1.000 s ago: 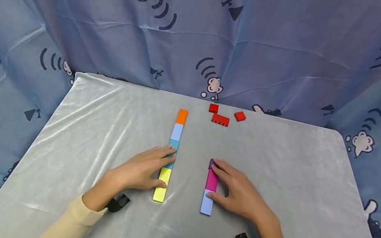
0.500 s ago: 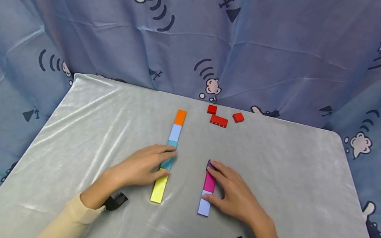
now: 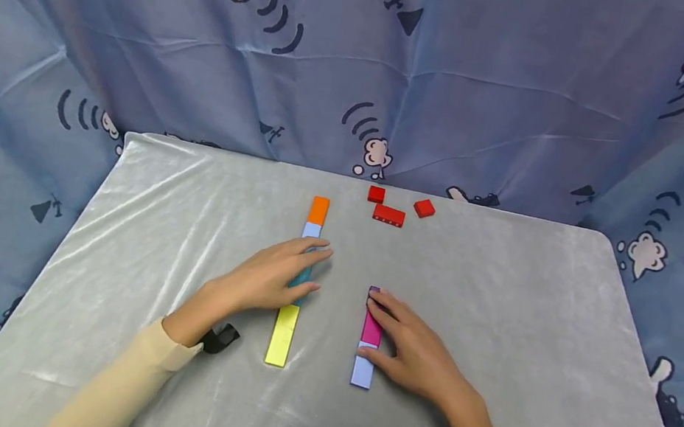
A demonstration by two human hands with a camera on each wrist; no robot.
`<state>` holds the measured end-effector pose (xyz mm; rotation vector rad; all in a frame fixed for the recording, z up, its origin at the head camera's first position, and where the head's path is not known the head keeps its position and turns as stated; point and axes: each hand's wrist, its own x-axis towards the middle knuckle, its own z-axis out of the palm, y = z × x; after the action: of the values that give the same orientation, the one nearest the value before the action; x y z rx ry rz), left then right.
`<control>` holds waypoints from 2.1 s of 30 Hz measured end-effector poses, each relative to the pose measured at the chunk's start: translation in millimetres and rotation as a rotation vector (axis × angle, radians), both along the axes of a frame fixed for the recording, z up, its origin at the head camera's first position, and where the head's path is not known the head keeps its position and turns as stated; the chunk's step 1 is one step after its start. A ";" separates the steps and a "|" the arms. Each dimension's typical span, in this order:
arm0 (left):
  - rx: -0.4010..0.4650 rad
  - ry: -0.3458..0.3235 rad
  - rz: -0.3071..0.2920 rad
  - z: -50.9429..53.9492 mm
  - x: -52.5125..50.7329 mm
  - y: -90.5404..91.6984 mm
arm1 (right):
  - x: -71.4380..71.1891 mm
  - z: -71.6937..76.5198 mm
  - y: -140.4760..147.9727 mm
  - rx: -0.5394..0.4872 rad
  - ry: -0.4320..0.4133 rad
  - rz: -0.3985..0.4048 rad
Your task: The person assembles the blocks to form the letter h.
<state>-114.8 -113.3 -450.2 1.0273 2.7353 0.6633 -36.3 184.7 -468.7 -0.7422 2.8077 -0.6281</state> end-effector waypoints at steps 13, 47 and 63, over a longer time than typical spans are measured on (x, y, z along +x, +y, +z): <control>-0.060 0.019 -0.047 9.6 -35.2 31.4 | -0.6 3.0 1.4 0.008 0.012 0.020; -0.116 -0.068 -0.062 23.8 -49.9 54.8 | -2.3 -0.4 9.4 -0.022 -0.071 0.062; -0.111 -0.066 -0.072 25.3 -49.8 58.7 | -7.4 0.1 15.4 -0.051 -0.044 0.040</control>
<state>-164.6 -54.6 -424.9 1.0541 2.6323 0.5178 -43.8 200.1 -468.6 -0.7819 2.7397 -0.7028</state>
